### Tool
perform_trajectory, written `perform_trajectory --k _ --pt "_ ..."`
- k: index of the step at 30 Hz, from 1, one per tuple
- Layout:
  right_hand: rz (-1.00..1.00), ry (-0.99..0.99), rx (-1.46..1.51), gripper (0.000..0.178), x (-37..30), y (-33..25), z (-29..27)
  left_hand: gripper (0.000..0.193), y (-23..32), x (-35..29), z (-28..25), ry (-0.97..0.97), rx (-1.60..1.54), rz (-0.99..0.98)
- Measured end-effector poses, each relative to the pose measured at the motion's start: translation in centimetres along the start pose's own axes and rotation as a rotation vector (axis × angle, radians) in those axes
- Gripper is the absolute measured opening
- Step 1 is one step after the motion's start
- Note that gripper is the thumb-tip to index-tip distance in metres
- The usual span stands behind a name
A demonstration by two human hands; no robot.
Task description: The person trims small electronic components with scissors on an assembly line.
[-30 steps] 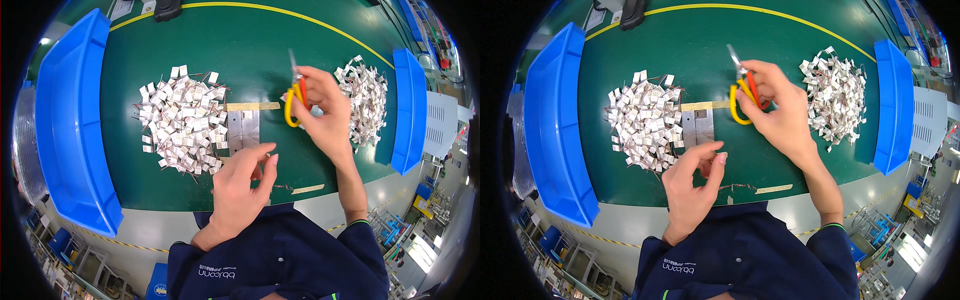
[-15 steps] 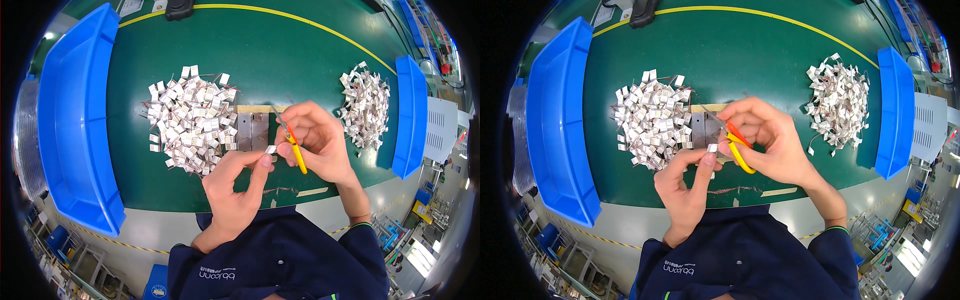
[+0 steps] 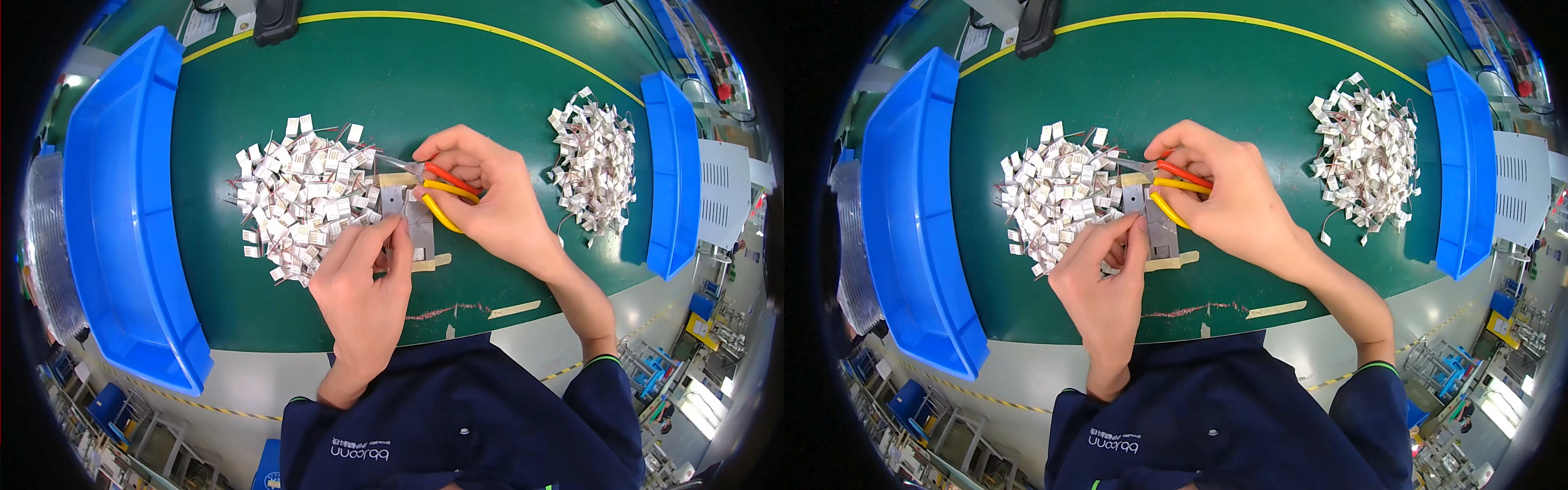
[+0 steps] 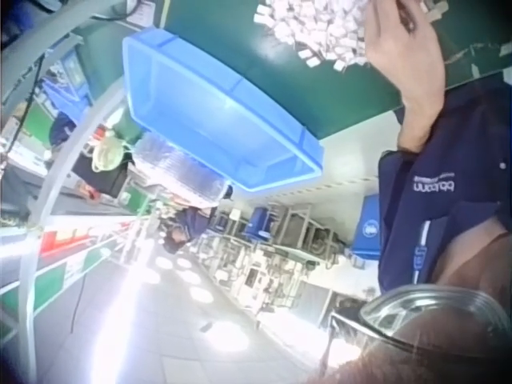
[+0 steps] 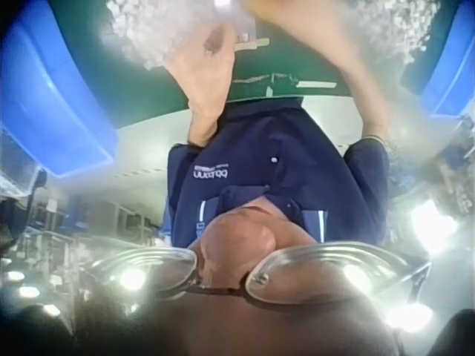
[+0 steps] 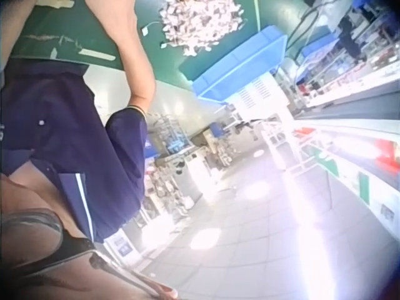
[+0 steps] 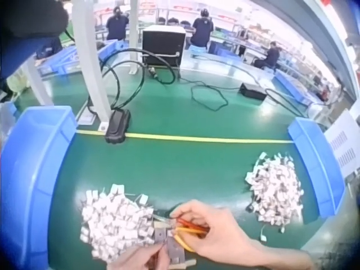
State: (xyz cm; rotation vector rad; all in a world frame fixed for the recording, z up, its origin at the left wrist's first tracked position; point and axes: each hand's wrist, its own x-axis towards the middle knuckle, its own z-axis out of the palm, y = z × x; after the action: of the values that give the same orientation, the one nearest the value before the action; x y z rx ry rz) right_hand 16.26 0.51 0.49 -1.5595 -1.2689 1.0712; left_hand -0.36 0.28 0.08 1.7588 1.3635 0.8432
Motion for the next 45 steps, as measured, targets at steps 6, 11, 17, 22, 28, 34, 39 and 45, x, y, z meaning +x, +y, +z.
perform_trajectory --k 6,11,17,22,28,34,39,45 --pt "-0.020 0.055 -0.023 0.030 -0.1 0.5 0.4 0.013 -0.3 -0.2 0.5 0.018 0.122 0.084" --pt "0.040 0.048 0.035 0.032 0.2 0.4 0.4 0.015 -0.9 -0.2 0.8 0.032 0.192 0.149" --pt "0.053 0.033 0.086 0.032 0.5 0.8 0.6 0.017 -0.5 0.2 0.7 0.008 0.169 0.160" --pt "0.108 -0.008 0.096 0.034 0.7 0.0 0.4 0.021 -0.6 0.1 0.8 0.026 0.183 0.180" --pt "0.073 -0.034 0.073 0.033 0.8 0.8 0.2 0.022 -0.5 -0.5 1.1 0.014 0.151 0.170" --pt "0.057 -0.112 0.266 0.019 0.4 0.3 -1.6 0.021 -0.7 -0.8 1.0 0.007 0.180 0.151" --pt "0.262 -0.385 0.256 0.016 0.5 -0.4 -4.2 0.021 -0.6 -0.9 0.8 0.012 0.160 0.144" --pt "0.460 -0.554 0.257 0.011 0.6 -0.3 -5.1 0.022 -0.8 -0.9 0.9 0.020 0.187 0.161"
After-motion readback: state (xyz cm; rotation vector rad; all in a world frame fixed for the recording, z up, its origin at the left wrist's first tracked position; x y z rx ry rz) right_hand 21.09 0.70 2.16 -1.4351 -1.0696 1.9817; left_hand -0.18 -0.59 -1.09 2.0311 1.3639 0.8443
